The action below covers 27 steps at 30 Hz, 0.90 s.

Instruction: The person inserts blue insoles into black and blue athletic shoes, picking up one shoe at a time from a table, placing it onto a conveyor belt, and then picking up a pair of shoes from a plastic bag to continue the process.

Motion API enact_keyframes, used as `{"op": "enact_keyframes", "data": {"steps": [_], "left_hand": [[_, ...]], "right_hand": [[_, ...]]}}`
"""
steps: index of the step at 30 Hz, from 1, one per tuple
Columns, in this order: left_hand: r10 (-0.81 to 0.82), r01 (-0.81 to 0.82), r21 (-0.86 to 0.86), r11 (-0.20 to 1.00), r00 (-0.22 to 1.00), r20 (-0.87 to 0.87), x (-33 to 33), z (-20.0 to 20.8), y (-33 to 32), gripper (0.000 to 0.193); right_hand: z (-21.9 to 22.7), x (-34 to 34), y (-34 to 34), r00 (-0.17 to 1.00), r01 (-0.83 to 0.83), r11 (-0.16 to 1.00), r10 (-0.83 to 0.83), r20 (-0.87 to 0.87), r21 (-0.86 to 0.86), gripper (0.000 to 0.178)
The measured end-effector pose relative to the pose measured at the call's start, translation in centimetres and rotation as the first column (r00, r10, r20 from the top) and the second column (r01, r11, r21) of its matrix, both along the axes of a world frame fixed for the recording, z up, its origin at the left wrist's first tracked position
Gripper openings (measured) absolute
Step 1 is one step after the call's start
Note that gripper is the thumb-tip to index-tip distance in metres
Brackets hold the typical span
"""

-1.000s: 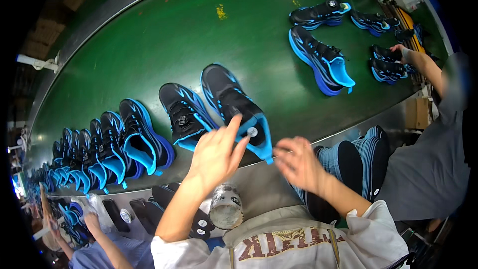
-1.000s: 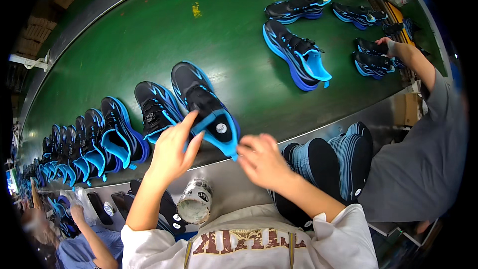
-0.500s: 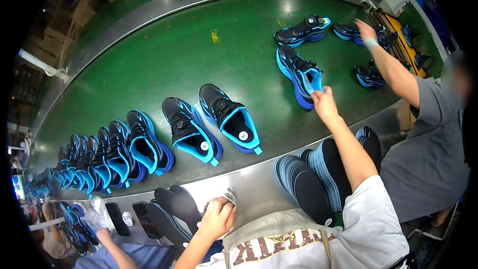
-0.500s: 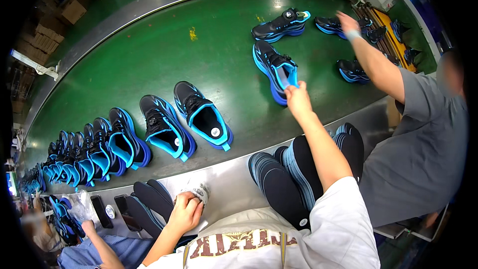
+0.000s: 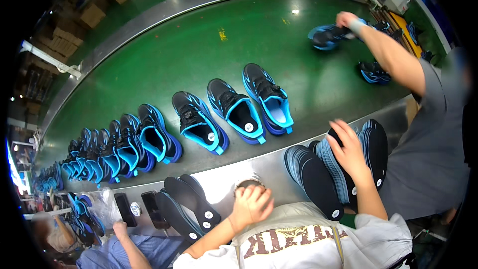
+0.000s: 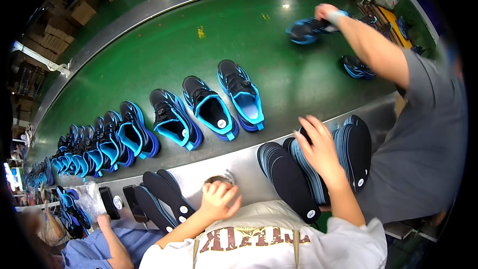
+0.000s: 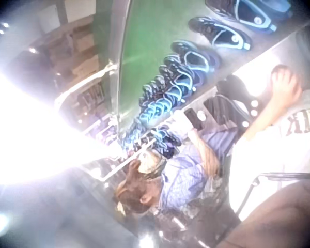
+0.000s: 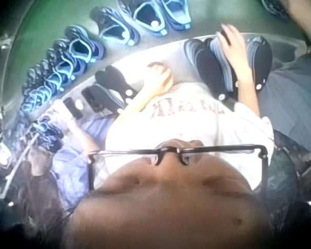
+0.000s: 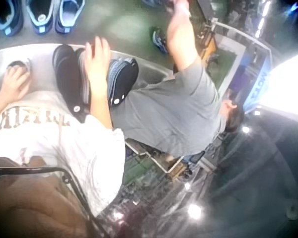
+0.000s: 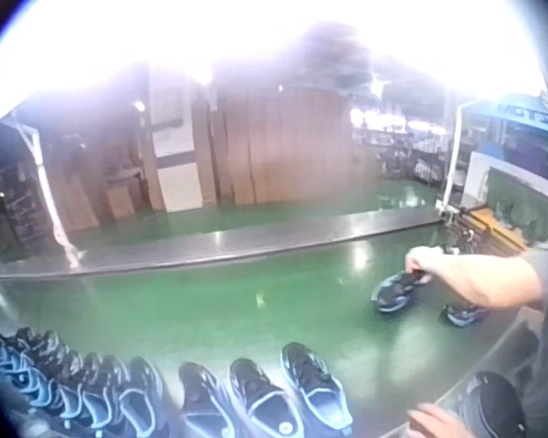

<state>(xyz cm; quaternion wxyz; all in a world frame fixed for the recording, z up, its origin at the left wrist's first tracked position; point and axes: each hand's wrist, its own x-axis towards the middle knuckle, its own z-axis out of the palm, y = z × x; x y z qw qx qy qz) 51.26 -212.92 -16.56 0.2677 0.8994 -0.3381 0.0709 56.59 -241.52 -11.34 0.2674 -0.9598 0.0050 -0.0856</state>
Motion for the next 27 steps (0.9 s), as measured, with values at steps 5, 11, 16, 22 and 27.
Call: {"op": "enact_keyframes", "data": {"steps": [5,11,16,22,27], "left_hand": [[0.010,-0.009,-0.156,0.988,1.000,0.004,2.9,0.0,-1.8,0.024],[0.084,-0.048,-0.227,0.973,0.985,0.151,16.0,0.5,-7.0,0.021],[0.046,-0.054,0.172,0.984,0.998,0.046,22.4,-2.9,-10.4,0.057],[0.206,-0.292,-0.336,0.896,0.941,-0.269,26.1,-5.6,-9.2,0.038],[0.196,-0.445,-0.288,0.848,0.768,-0.610,26.4,-4.4,-9.3,0.034]], "right_hand": [[0.2,-9.1,-2.8,0.951,0.030,0.958,-0.115,-0.287,-0.285,0.054],[-0.6,-13.3,-3.9,0.861,0.327,0.943,-0.324,-0.391,-0.059,0.058],[1.4,-11.2,-6.3,0.905,0.387,0.920,-0.391,-0.170,-0.057,0.042],[4.1,-0.1,-4.8,0.969,0.193,0.921,-0.125,-0.214,0.339,0.017],[1.7,8.6,-1.0,0.770,0.060,0.808,0.336,-0.542,0.587,0.015]]}}
